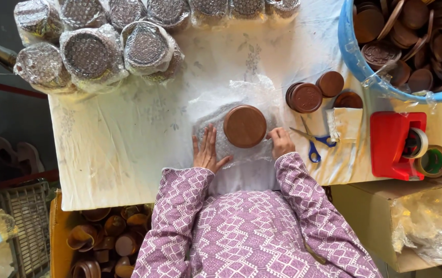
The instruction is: The recorder is wrapping ceramic or clay lids in bubble wrap and securing them with tape or by tucking the material.
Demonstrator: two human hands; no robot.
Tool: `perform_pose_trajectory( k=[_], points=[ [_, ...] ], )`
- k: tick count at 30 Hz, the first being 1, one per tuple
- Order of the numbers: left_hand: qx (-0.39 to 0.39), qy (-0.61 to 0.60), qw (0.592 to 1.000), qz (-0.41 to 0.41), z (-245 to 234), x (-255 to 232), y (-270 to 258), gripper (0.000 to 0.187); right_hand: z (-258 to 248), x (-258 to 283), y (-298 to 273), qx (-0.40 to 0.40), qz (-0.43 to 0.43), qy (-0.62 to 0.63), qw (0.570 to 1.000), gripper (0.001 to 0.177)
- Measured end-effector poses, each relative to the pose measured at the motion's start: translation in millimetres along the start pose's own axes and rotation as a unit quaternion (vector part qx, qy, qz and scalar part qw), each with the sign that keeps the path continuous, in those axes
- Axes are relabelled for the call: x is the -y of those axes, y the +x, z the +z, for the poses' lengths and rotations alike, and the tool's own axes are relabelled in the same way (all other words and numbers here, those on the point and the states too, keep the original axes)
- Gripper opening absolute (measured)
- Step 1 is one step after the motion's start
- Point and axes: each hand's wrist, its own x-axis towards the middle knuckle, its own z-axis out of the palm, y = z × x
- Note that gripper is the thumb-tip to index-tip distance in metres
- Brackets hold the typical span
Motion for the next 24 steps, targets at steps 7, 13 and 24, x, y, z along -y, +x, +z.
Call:
perform_pose_trajectory(
  k=[7, 13, 24],
  points=[
    [-0.211, -0.110, 0.966, 0.102, 24, 12, -5, 0.119, 11, -14, -9, 0.022, -0.066, -0.044, 0.997, 0.034],
    [-0.125, -0.028, 0.989, 0.077, 36, 16, -2, 0.080, 13, -20, -16, 0.057, -0.070, -0.070, 0.993, 0.041],
    [-0.105, -0.007, 0.990, 0.092, 32, 16, -5, 0.062, 14, -17, -14, 0.054, -0.052, -0.064, 0.995, 0.063]
  ],
)
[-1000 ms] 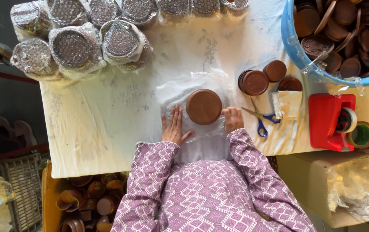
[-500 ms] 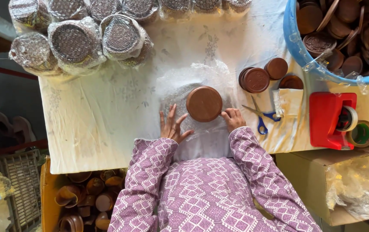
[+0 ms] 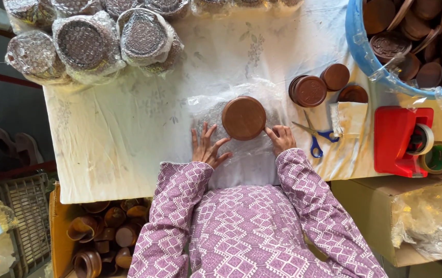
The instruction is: The recorder is wrapping ceramic or clay lids in bubble wrap and securing them with tape or by tucking the material.
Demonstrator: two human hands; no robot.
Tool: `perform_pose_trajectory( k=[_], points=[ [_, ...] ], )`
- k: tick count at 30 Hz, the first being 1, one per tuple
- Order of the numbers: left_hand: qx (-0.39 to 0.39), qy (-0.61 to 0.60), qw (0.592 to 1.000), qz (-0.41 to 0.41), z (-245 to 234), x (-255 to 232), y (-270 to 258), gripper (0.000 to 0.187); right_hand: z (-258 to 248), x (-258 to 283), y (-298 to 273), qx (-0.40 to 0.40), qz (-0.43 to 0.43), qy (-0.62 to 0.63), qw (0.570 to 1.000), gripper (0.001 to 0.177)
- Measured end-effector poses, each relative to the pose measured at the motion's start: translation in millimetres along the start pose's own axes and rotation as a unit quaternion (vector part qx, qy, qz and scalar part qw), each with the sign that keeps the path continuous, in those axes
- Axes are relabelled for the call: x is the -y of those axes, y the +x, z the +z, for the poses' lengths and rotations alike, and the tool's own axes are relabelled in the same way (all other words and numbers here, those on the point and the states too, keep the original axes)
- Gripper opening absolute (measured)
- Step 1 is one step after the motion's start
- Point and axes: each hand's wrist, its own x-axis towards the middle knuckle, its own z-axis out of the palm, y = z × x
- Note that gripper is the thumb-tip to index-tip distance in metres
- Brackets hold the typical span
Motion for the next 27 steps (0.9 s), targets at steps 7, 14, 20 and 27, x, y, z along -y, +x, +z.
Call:
perform_pose_trajectory(
  k=[7, 14, 20, 27],
  points=[
    [0.004, -0.006, 1.000, 0.002, -5, -1, 0, 0.065, -2, 5, 2, -0.006, 0.018, 0.008, 1.000, 0.061],
    [-0.009, -0.016, 1.000, 0.008, -13, -2, 2, 0.070, 0, 4, 5, -0.007, 0.006, -0.010, 1.000, 0.064],
    [-0.188, -0.137, 0.972, -0.036, -33, 17, -27, 0.052, -62, 9, 20, -0.021, 0.108, 0.137, 0.984, 0.051],
    [-0.243, -0.075, 0.957, -0.141, -48, 44, -89, 0.036, -113, 35, 17, -0.161, -0.085, 0.052, 0.982, 0.065]
  ],
)
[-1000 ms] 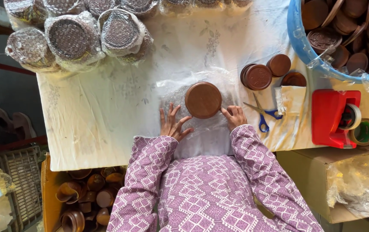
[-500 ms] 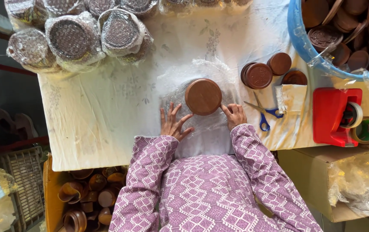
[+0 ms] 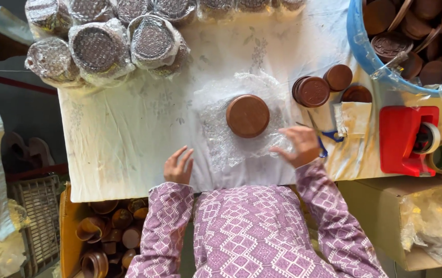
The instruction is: The recorder is wrapping ceramic or clay lids in bubble wrap and securing them with tape or by tucking the material.
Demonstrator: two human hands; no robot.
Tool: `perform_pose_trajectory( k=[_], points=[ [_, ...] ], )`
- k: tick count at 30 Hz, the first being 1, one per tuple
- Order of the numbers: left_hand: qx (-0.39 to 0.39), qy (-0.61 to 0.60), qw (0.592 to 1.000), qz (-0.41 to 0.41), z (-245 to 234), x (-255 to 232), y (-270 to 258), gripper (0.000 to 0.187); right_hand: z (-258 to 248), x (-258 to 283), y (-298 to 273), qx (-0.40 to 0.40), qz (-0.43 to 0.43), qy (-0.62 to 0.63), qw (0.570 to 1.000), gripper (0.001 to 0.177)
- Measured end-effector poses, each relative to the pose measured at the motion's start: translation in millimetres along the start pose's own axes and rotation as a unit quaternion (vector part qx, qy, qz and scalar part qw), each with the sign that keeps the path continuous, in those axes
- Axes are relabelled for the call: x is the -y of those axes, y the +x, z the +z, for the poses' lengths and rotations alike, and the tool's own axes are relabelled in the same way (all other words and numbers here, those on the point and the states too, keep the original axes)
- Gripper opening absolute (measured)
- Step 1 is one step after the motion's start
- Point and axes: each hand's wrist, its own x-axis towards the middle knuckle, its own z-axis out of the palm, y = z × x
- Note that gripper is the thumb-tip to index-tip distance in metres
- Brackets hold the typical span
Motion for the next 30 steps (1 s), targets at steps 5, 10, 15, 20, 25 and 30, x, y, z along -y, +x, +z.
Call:
perform_pose_trajectory(
  k=[5, 10, 15, 20, 25, 30],
  points=[
    [0.051, 0.065, 0.976, 0.200, 2, -20, 17, 0.049, 50, 54, -18, 0.123, -0.129, 0.073, 0.981, 0.079],
    [0.066, 0.039, 0.965, 0.252, 3, -43, 44, 0.042, 61, 69, -24, 0.149, -0.156, 0.047, 0.975, 0.063],
    [0.078, -0.018, 0.954, 0.288, -2, -73, 87, 0.014, 58, 60, -24, 0.118, -0.037, 0.083, 0.989, 0.023],
    [0.099, -0.045, 0.942, 0.318, 22, -94, 131, 0.011, 53, 55, -16, 0.085, 0.072, 0.155, 0.981, 0.014],
    [0.157, -0.064, 0.938, 0.303, 46, -117, 168, 0.012, 44, 51, -5, 0.058, 0.167, 0.192, 0.965, 0.012],
    [0.213, -0.060, 0.926, 0.306, 68, -127, 187, 0.013, 42, 44, -1, 0.054, 0.252, 0.228, 0.939, 0.011]
  ],
)
